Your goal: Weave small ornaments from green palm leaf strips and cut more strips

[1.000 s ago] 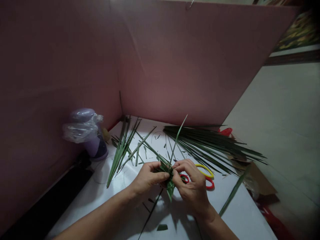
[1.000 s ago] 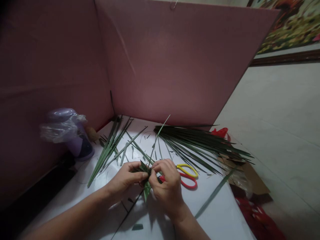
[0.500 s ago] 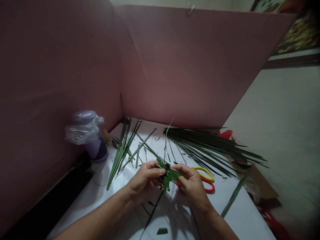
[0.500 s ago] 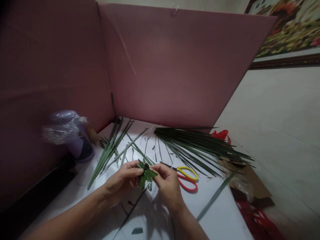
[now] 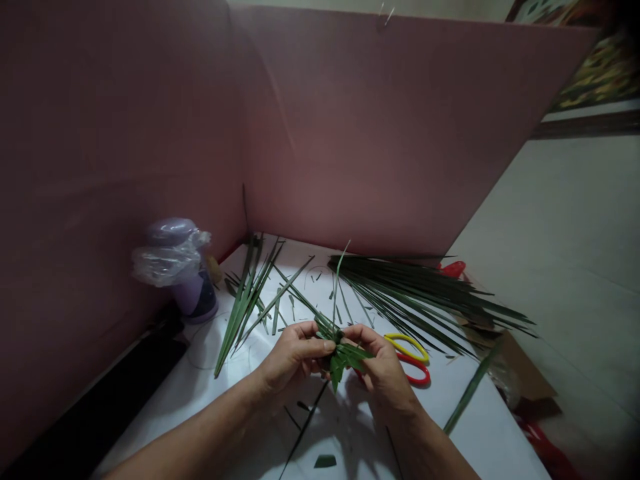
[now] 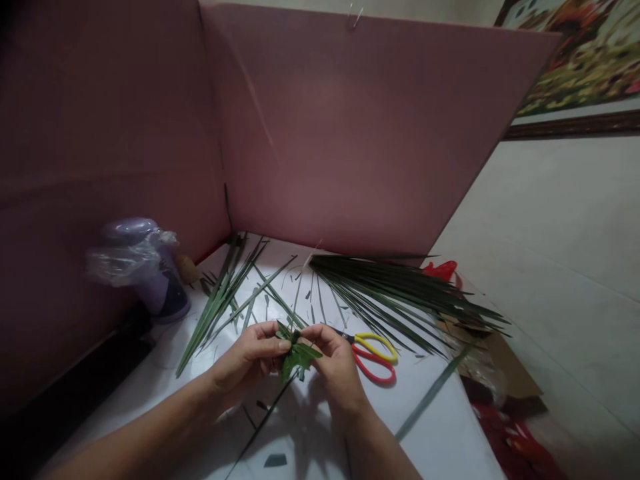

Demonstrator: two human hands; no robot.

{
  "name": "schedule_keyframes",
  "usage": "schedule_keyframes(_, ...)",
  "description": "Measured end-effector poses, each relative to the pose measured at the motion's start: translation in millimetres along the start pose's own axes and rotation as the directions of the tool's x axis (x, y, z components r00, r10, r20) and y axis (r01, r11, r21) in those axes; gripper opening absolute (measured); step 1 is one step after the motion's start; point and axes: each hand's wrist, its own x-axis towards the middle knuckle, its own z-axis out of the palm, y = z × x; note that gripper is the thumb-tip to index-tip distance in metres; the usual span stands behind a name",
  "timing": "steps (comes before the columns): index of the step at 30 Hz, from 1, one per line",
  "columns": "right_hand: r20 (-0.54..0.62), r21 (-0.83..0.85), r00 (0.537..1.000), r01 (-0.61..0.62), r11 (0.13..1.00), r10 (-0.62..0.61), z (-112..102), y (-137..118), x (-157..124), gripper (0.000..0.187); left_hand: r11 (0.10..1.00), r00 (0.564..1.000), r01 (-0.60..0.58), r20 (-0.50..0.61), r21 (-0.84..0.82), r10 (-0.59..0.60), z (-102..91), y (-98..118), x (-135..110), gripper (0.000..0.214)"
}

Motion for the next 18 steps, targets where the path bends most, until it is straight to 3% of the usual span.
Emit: schedule_keyframes(18,-0.073,0.016,0.996,-0.051,0.999,0.052,3.9,1.9,-2.6,0.021,0.973,0.988,-0.107,-0.085,0.206,0.127,-0.3,-5.1,1.5,0.018)
